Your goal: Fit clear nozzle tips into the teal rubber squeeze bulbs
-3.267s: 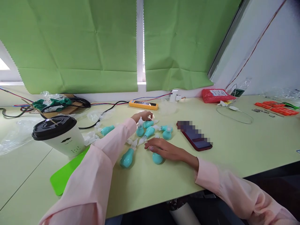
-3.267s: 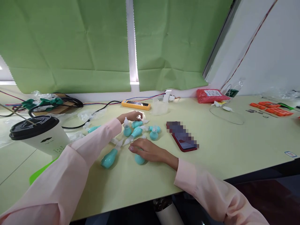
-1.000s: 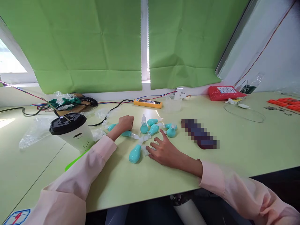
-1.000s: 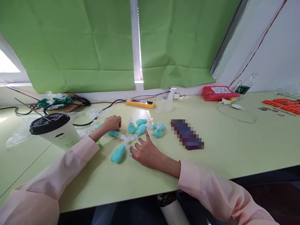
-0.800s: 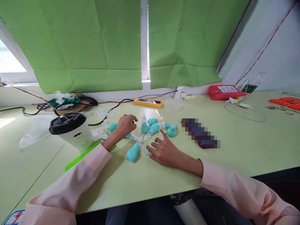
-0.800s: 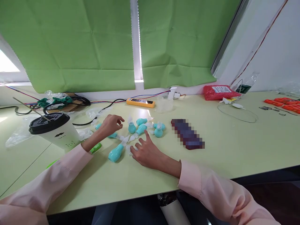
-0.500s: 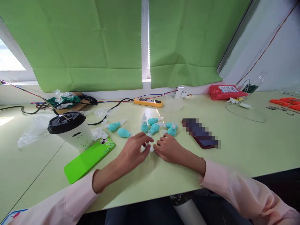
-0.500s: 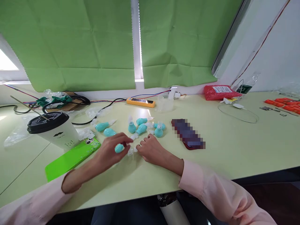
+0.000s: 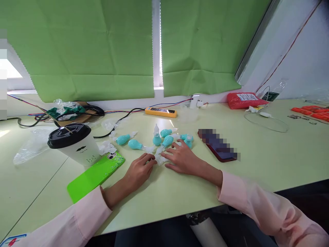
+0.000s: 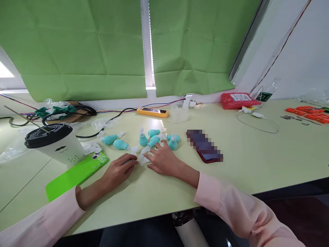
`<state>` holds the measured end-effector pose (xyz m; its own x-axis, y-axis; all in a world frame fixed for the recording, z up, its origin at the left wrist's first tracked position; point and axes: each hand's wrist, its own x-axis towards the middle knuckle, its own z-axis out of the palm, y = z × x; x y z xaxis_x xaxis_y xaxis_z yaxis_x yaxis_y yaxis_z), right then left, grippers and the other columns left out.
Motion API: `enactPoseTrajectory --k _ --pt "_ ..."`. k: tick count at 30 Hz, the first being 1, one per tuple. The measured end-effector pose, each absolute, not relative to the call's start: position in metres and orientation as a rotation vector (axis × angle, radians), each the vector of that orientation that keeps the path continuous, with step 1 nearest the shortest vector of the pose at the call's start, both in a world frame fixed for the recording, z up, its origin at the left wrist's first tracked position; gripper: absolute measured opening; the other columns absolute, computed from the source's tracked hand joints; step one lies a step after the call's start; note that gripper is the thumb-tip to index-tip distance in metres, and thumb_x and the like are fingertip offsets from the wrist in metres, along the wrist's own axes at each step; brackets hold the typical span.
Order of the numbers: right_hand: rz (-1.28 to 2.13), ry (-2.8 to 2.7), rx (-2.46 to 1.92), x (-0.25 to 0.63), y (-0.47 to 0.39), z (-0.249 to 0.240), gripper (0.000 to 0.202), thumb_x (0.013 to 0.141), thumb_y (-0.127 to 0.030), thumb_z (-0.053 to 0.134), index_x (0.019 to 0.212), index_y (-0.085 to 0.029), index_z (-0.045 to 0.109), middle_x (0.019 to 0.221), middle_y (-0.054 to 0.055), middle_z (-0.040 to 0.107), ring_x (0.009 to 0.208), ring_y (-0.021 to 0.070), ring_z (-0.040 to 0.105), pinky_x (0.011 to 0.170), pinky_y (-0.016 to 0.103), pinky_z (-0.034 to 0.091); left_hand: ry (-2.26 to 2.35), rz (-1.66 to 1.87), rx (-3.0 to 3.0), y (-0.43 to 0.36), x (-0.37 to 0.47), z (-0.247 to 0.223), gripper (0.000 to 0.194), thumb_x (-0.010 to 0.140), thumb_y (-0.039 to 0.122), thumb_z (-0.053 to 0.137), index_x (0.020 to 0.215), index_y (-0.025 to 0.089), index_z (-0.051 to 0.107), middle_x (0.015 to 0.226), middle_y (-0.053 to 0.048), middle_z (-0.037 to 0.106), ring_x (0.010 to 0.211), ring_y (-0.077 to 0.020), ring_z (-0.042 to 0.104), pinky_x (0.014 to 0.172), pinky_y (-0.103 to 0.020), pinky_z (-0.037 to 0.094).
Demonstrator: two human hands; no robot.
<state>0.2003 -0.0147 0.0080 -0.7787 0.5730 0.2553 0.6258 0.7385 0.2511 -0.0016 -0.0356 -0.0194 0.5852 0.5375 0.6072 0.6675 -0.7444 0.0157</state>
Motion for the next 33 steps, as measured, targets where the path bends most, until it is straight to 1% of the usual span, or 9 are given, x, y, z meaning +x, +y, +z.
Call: enactPoseTrajectory --k 5,8,10,13,17,22,26,30,33 --pt "-0.587 -2.681 -0.985 0.197 -0.017 0.008 0.035 0.081 -0.043 0.038 0.109 -0.025 0.050 0.102 0.008 0.057 0.096 0.0258 0.045 0.088 0.056 0.017 -1.117 -1.330 -2.535 -0.041 0.001 -0.008 0.016 0.076 0.012 0.045 0.078 0.019 0.060 0.084 -0.004 0.063 0.077 -0.0129 0.059 0.067 -0.024 0.050" --pt "-0.673 -2.628 -0.938 0.193 -0.023 0.006 0.041 0.080 -0.044 0.039 0.117 -0.026 0.042 0.115 0.010 0.049 0.104 0.0299 0.039 0.087 0.063 0.012 -1.432 -1.699 -2.540 -0.046 0.005 -0.001 0.010 0.072 0.019 0.054 0.079 0.018 0.061 0.079 -0.002 0.065 0.071 -0.0126 0.061 0.067 -0.024 0.052" --pt "-0.728 -2.632 -0.894 0.188 -0.028 0.001 0.038 0.082 -0.039 0.040 0.118 -0.027 0.040 0.117 0.010 0.048 0.108 0.0317 0.036 0.085 0.066 0.010 -1.697 -1.921 -2.575 -0.048 0.008 0.002 0.012 0.070 0.024 0.056 0.078 0.017 0.061 0.076 -0.002 0.065 0.065 -0.0130 0.062 0.063 -0.025 0.053" --pt "-0.761 -2.661 -0.873 0.183 -0.032 -0.007 0.029 0.084 -0.024 0.038 0.112 -0.024 0.045 0.107 0.009 0.054 0.108 0.0303 0.038 0.085 0.066 0.011 -1.872 -2.100 -2.639 -0.050 0.012 0.004 0.015 0.068 0.027 0.059 0.076 0.015 0.060 0.074 -0.003 0.064 0.062 -0.0136 0.061 0.060 -0.026 0.054" --pt "-0.735 -2.703 -0.837 0.180 -0.031 -0.013 0.023 0.082 -0.012 0.038 0.098 -0.018 0.053 0.088 0.008 0.060 0.102 0.0263 0.042 0.090 0.060 0.012 -1.522 -1.911 -2.863 -0.063 0.018 0.004 0.007 0.070 0.020 0.055 0.071 0.017 0.062 0.075 -0.004 0.063 0.072 -0.0139 0.060 0.061 -0.024 0.052" --pt "-0.703 -2.707 -0.856 0.181 -0.031 -0.007 0.024 0.082 -0.008 0.033 0.089 -0.017 0.055 0.068 0.005 0.059 0.093 0.0246 0.045 0.088 0.055 0.015 -1.003 -1.561 -2.951 -0.078 0.027 -0.008 0.016 0.073 0.010 0.048 0.072 0.017 0.062 0.077 -0.005 0.062 0.071 -0.0116 0.059 0.062 -0.021 0.049" --pt "-0.692 -2.709 -0.842 0.182 -0.034 -0.002 0.029 0.081 -0.012 0.034 0.104 -0.019 0.050 0.081 0.008 0.058 0.092 0.0255 0.044 0.085 0.054 0.017 -1.150 -1.413 -2.919 -0.071 0.026 -0.019 0.016 0.074 0.011 0.047 0.075 0.018 0.062 0.076 -0.004 0.063 0.069 -0.0114 0.059 0.060 -0.021 0.049" --pt "-0.682 -2.707 -0.884 0.183 -0.034 -0.002 0.022 0.077 -0.011 0.039 0.087 -0.019 0.056 0.076 0.008 0.056 0.091 0.0263 0.042 0.086 0.052 0.014 -1.229 -1.384 -2.807 -0.061 0.020 -0.020 0.016 0.074 0.013 0.048 0.076 0.019 0.062 0.078 -0.004 0.062 0.070 -0.0122 0.059 0.062 -0.022 0.049" --pt "-0.714 -2.707 -0.891 0.183 -0.033 -0.003 0.024 0.074 -0.007 0.038 0.086 -0.018 0.056 0.072 0.007 0.054 0.089 0.0251 0.043 0.084 0.051 0.015 -1.306 -1.432 -2.706 -0.058 0.016 -0.017 0.016 0.073 0.013 0.048 0.073 0.019 0.063 0.077 -0.004 0.062 0.070 -0.0125 0.059 0.062 -0.023 0.049"
